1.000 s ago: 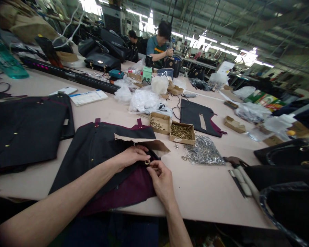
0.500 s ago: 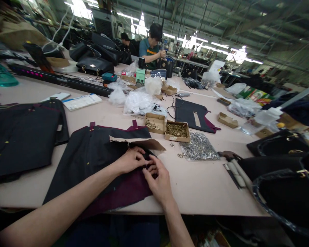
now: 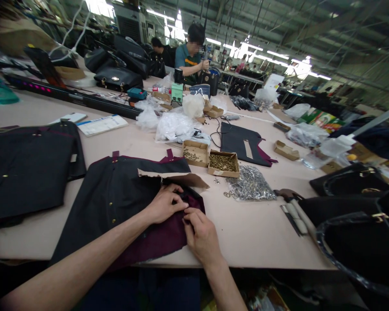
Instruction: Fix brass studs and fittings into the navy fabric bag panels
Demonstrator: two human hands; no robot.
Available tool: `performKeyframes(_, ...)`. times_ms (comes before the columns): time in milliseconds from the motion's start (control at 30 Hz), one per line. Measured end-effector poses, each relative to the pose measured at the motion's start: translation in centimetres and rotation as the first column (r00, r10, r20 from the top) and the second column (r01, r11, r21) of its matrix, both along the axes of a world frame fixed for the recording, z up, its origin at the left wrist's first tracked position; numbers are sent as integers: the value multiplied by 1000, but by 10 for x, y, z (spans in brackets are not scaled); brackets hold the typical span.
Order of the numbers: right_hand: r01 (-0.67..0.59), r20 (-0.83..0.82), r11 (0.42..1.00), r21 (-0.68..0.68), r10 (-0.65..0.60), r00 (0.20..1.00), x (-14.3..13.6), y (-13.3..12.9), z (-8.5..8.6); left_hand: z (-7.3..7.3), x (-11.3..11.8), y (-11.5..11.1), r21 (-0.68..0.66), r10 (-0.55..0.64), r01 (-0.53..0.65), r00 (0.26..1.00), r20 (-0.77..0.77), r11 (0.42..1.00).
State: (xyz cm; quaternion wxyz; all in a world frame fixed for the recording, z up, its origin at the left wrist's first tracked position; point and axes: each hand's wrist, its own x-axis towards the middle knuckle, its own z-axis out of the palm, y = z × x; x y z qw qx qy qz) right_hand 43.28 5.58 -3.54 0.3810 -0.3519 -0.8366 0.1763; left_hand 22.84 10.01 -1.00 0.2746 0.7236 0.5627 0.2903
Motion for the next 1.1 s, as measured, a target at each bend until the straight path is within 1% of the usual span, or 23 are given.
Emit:
performKeyframes(133,32,15,999,2,-32,999,-3,0,0,1,-8,1,-60,-97,98,995,21,993)
performKeyframes(200,45,14,999,5,-46,999,-4,0,0,3,-10,0,-74,-112,114,993,30,991)
performKeyframes(433,89,40,996,32,-90,995,-5,3,0,8,-5,-4,-101,-95,96,995,9,990)
performKeyframes(567,73,63,995,62,-77,995,-6,6,-1,7,-5,-4,-93,-94,93,996,-4,991)
performKeyframes(767,90,22,989,119,-93,995,-7,3,-3,6,-1,-3,-103,-51,50,999,-6,993)
performKeyframes(933,78,23,989,122,-82,996,-6,2,-4,6,2,0,-101,-13,13,1000,2,995)
performKeyframes(1100,39,10,993,108,-41,999,-3,2,-2,8,1,1,-109,-19,18,1000,-11,994)
